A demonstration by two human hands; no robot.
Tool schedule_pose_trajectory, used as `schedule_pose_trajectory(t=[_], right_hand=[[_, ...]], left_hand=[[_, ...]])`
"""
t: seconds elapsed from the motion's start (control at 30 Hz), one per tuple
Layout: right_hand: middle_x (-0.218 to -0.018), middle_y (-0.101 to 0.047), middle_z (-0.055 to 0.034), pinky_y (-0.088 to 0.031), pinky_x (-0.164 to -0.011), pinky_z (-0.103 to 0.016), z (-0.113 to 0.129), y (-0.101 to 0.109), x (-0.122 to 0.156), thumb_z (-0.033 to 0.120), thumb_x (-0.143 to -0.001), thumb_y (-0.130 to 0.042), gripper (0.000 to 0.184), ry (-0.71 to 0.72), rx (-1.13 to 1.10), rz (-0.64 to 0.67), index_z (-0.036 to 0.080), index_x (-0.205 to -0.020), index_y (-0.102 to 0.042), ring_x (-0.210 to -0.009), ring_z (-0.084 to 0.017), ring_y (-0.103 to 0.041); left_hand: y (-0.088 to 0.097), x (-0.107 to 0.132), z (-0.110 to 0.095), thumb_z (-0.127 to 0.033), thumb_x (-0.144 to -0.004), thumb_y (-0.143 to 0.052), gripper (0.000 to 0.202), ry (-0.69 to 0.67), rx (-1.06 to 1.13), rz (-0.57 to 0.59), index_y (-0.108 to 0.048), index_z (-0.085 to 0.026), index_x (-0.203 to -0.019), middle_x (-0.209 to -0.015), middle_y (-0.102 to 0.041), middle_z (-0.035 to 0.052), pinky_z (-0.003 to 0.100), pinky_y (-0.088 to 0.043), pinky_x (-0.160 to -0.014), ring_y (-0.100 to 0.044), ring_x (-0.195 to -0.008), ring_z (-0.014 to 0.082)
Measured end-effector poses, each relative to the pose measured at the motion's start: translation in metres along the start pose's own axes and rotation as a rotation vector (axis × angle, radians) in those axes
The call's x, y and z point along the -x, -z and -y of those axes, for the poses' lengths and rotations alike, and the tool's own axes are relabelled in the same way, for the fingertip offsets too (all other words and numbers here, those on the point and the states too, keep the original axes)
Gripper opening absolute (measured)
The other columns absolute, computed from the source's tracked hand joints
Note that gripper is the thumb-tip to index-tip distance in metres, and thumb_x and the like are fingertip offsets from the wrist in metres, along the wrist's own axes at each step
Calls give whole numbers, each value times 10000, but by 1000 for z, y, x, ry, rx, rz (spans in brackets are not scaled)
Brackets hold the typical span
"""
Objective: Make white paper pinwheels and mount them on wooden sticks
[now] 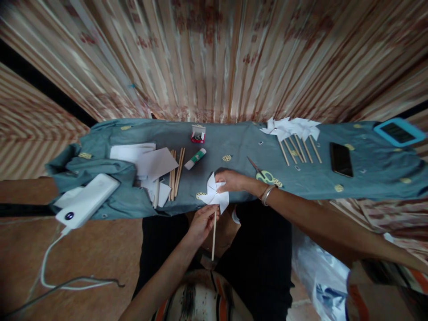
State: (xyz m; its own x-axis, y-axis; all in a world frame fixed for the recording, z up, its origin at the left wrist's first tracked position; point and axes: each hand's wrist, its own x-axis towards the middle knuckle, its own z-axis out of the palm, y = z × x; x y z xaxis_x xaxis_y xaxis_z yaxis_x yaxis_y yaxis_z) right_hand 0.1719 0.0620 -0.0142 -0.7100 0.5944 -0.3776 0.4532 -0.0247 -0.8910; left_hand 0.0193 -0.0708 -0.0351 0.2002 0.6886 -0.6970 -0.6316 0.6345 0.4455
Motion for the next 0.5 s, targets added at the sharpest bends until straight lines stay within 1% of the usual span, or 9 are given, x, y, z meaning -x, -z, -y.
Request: schedule_pose_trajectory(t=[0.13,0.23,0.37,0.5], right_hand=[[-825,-684,-22,-491,-663,-271,1,1,-1,345,-622,-746,338,-60,-139,59,150,-873,-632,-720,-159,-628],[-804,-683,-18,-486,-639,-254,0,1,-1,344,-604,-766,343,-51,-139,24,139,-848,-639,-701,-149,-620],[-813,-692,-31,-497,-658,-261,-4,-1,-1,349,-596,-781,351,-6,-115,-28,131,-835,-644,-721,-159,-625],[-822,-700,-45,-500,-671,-265,-2,-2,-2,325,-620,-782,311,23,-13,-45,129,-828,-660,-759,-179,-630]], left_hand=[[1,0,0,-224,-551,-830,218,-18,15,8,-710,-113,-694,-622,-617,5,187,-416,-566,-533,-549,66],[3,0,-1,-246,-514,-853,276,-30,7,14,-719,-99,-705,-628,-628,14,177,-407,-553,-536,-551,62],[5,-1,-1,-230,-527,-846,239,-50,-23,13,-728,-110,-696,-629,-643,19,178,-410,-558,-545,-557,68],[4,-2,0,-208,-551,-830,191,-67,-49,-6,-727,-122,-687,-615,-645,17,194,-424,-576,-550,-554,78]])
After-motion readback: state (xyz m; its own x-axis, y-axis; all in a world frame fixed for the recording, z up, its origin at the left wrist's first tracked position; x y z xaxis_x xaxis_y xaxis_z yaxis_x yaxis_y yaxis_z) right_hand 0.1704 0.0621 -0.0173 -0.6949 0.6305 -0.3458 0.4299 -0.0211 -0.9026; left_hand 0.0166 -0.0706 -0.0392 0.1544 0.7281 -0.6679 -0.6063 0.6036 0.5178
